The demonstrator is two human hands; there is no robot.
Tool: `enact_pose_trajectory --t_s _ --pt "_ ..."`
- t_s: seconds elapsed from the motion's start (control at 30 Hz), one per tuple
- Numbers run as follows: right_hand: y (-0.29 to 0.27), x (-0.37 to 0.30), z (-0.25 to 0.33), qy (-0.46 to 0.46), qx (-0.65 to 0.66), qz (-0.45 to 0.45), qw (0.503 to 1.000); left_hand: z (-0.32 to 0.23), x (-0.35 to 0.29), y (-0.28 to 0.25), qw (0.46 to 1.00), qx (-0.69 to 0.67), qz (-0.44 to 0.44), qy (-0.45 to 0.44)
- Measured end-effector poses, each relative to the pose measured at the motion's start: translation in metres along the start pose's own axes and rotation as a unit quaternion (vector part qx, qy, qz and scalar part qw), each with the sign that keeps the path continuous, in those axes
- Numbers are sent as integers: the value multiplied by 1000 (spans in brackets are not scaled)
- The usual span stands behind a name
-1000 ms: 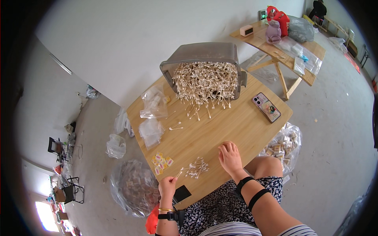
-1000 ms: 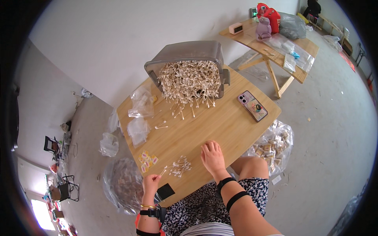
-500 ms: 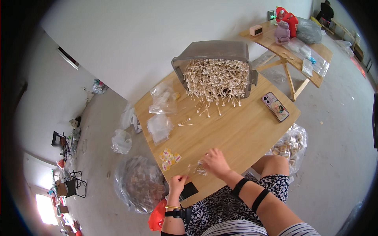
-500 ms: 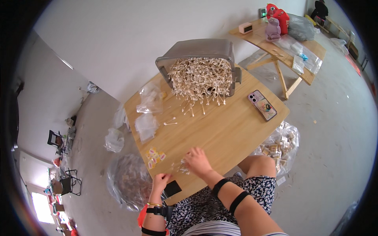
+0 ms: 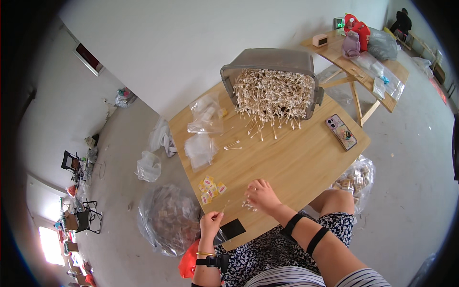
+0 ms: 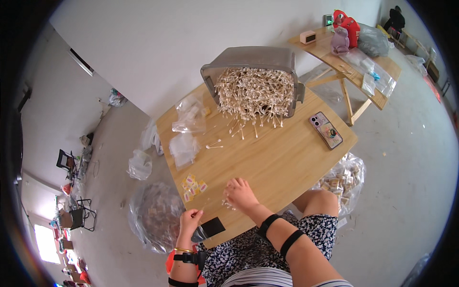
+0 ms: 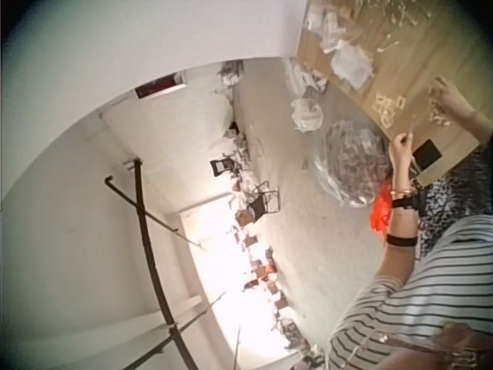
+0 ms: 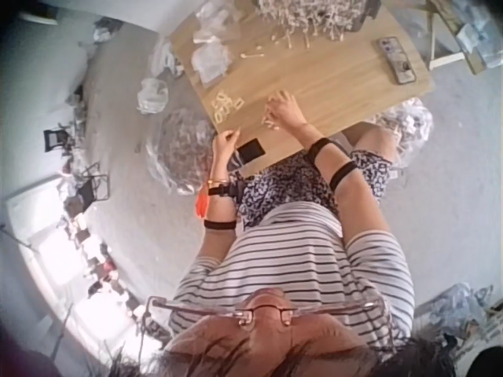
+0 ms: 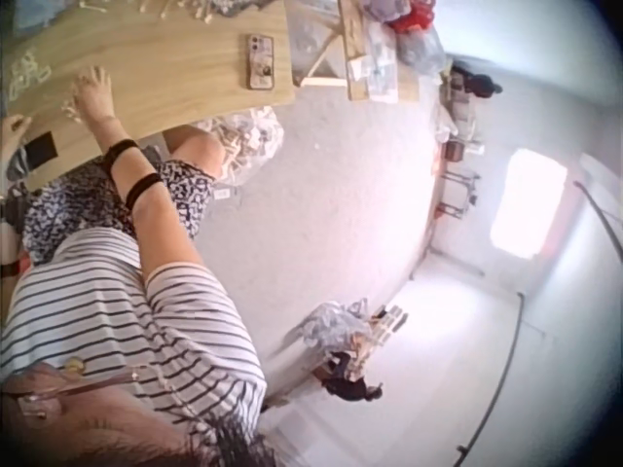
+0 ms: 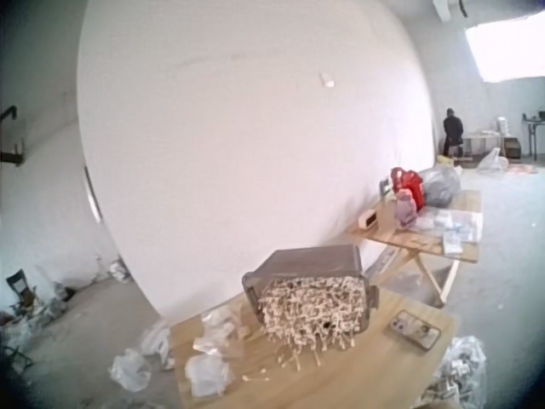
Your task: Counting cotton swabs and placing them into small plastic bags with labels.
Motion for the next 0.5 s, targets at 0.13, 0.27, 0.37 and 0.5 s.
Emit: enact_pose_trajectory --t_s 0.13,0.27,0.37,0.5 --pt "-39 -15 -30 86 25 -99 991 -39 6 11 997 -59 10 57" --pt "-67 -39 -53 156 -39 -140 977 -67 27 46 988 -57 26 139" --pt "-74 -53 -64 160 -57 -147 974 -96 36 63 981 -37 -19 190" --pt "-79 -61 -62 124 -93 -147 977 -116 35 72 975 112 -13 191"
Point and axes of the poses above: each hand's wrist, its own x-axis towards the middle knuckle, its own y-axis out of the palm, z = x × y, the point moved 4 cm from there along x, towards the middle knuckle, and after that the axes turned 1 degree about -z, right-handed, at the moved point
